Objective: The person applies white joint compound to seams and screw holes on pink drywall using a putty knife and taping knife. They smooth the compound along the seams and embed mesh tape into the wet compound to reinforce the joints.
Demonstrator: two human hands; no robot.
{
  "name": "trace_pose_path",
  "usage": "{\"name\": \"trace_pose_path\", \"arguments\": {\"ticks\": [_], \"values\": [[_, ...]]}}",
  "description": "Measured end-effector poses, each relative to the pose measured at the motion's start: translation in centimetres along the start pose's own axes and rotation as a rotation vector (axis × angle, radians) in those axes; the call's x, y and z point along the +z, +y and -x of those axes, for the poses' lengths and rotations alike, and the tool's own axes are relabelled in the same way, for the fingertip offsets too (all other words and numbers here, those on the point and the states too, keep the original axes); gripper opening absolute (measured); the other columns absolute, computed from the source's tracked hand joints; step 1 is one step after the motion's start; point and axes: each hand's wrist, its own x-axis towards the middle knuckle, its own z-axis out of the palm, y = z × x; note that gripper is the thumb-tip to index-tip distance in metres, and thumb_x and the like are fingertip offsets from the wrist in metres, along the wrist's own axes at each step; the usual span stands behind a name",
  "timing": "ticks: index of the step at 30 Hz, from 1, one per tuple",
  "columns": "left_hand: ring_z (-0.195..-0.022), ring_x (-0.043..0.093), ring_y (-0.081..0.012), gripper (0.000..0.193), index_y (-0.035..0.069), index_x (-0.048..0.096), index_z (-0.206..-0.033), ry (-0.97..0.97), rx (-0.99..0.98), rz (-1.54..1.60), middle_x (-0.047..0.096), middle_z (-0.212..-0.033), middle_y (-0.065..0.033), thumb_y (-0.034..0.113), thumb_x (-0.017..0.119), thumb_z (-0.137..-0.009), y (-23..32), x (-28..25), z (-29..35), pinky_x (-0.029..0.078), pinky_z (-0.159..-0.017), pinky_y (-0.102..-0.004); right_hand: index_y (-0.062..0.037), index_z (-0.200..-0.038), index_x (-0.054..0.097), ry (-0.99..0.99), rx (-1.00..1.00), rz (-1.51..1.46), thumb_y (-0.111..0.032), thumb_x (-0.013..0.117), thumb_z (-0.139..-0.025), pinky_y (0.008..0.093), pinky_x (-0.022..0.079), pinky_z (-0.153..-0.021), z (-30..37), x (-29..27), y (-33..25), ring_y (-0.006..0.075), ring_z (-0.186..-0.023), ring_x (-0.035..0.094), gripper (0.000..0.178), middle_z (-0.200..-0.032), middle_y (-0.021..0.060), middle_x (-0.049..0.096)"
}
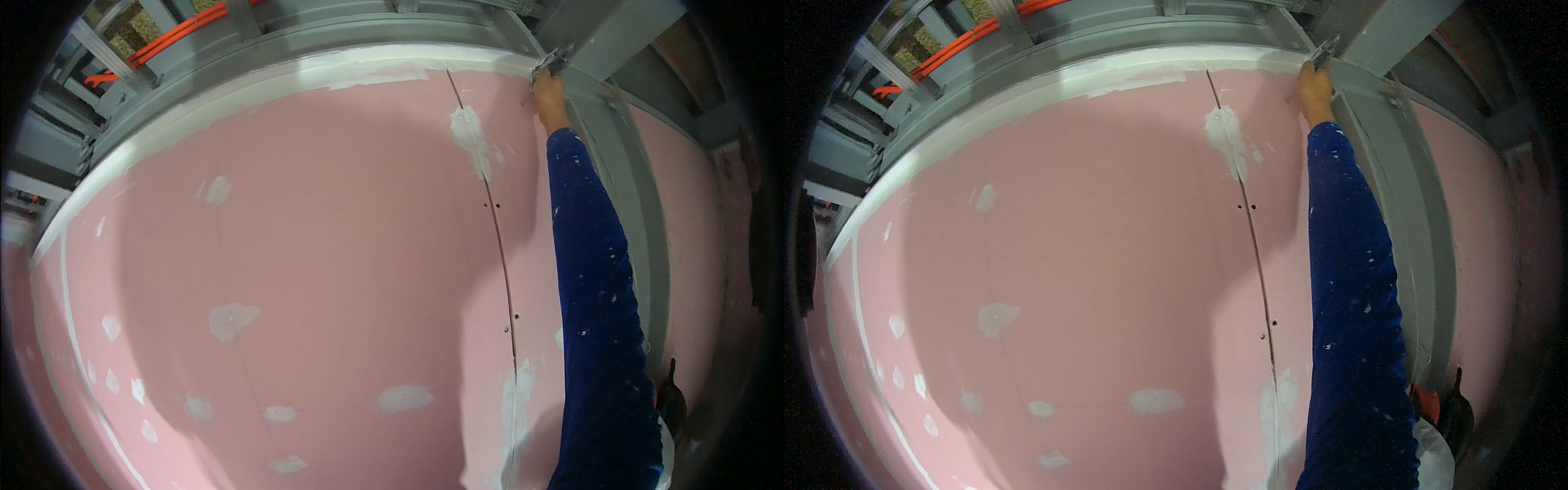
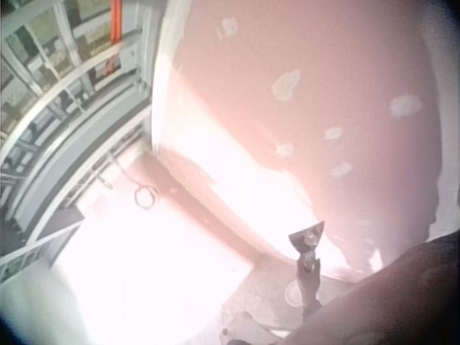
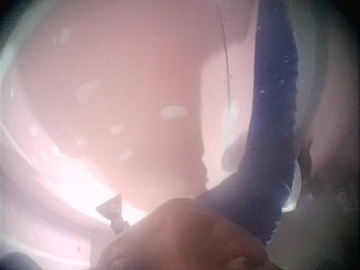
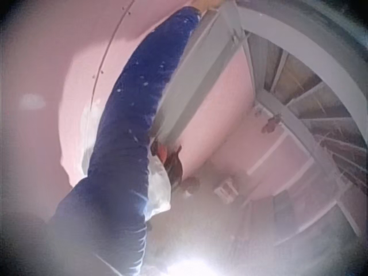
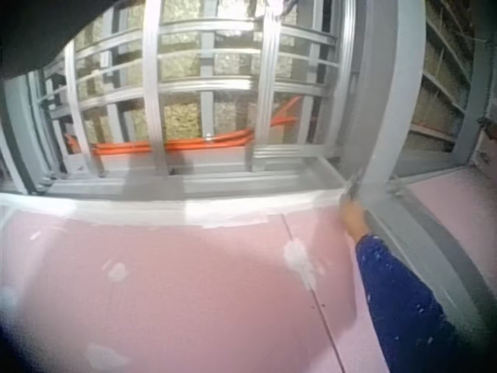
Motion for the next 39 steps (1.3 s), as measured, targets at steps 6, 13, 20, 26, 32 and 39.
{"name": "trace_pose_path", "arguments": {"ticks": [6,13,20,26,32,39], "values": [[-0.105,0.064,-0.0283,0.055,0.001,0.053,-0.137,-0.020,-0.089,-0.009,0.067,-0.117,-0.0192,0.021,0.074,-0.091,0.1,0.0,2.2,0.051,-0.089,-0.0398,0.0077,-0.134,0.052,0.021,-0.118,0.066,-0.036,0.049,-0.097,0.0476,0.043,-0.103,0.5,0.0,-1.1,0.0492,-0.120,0.058,0.057,-0.127,0.0345,0.060],[-0.104,0.064,-0.0285,0.055,0.001,0.053,-0.137,-0.050,-0.170,-0.020,0.067,-0.116,-0.0190,0.022,0.074,-0.091,0.8,-1.3,2.6,0.051,-0.088,-0.0403,0.0058,-0.141,0.045,-0.004,-0.122,-0.012,-0.030,0.057,-0.091,0.0461,0.045,-0.103,3.0,1.5,-4.5,0.0480,-0.121,0.058,0.063,-0.128,0.0334,0.061],[-0.103,0.064,-0.0287,0.056,0.001,0.053,-0.137,-0.084,-0.313,0.047,0.067,-0.116,-0.0191,0.022,0.074,-0.091,3.7,-4.6,0.5,0.051,-0.088,-0.0405,0.0064,-0.149,0.032,0.046,-0.136,0.114,-0.027,0.063,-0.087,0.0459,0.048,-0.102,6.7,7.5,-7.4,0.0470,-0.116,0.062,0.077,-0.122,0.0319,0.065],[-0.103,0.064,-0.0289,0.057,0.001,0.052,-0.138,-0.070,-0.500,0.185,0.067,-0.116,-0.0191,0.022,0.075,-0.091,11.9,-11.8,-6.5,0.051,-0.088,-0.0405,0.0140,-0.146,0.028,0.061,-0.106,0.016,-0.022,0.067,-0.086,0.0463,0.048,-0.103,13.9,12.8,-12.4,0.0457,-0.119,0.060,0.080,-0.129,0.0347,0.059],[-0.104,0.064,-0.0291,0.057,0.000,0.052,-0.138,-0.032,-0.619,0.296,0.067,-0.116,-0.0192,0.022,0.075,-0.090,18.9,-18.1,-11.7,0.051,-0.088,-0.0406,0.0130,-0.147,0.025,0.053,-0.103,-0.078,-0.019,0.069,-0.083,0.0479,0.046,-0.105,19.8,17.0,-16.6,0.0485,-0.119,0.058,0.083,-0.136,0.0352,0.052],[-0.104,0.063,-0.0293,0.058,-0.001,0.051,-0.139,-0.004,-0.707,0.351,0.067,-0.117,-0.0193,0.022,0.075,-0.090,21.9,-21.1,-13.1,0.051,-0.088,-0.0406,0.0132,-0.149,0.022,0.031,-0.101,-0.198,-0.014,0.070,-0.085,0.0489,0.038,-0.114,25.6,21.4,-20.5,0.0496,-0.133,0.045,0.085,-0.146,0.0389,0.038]]}}
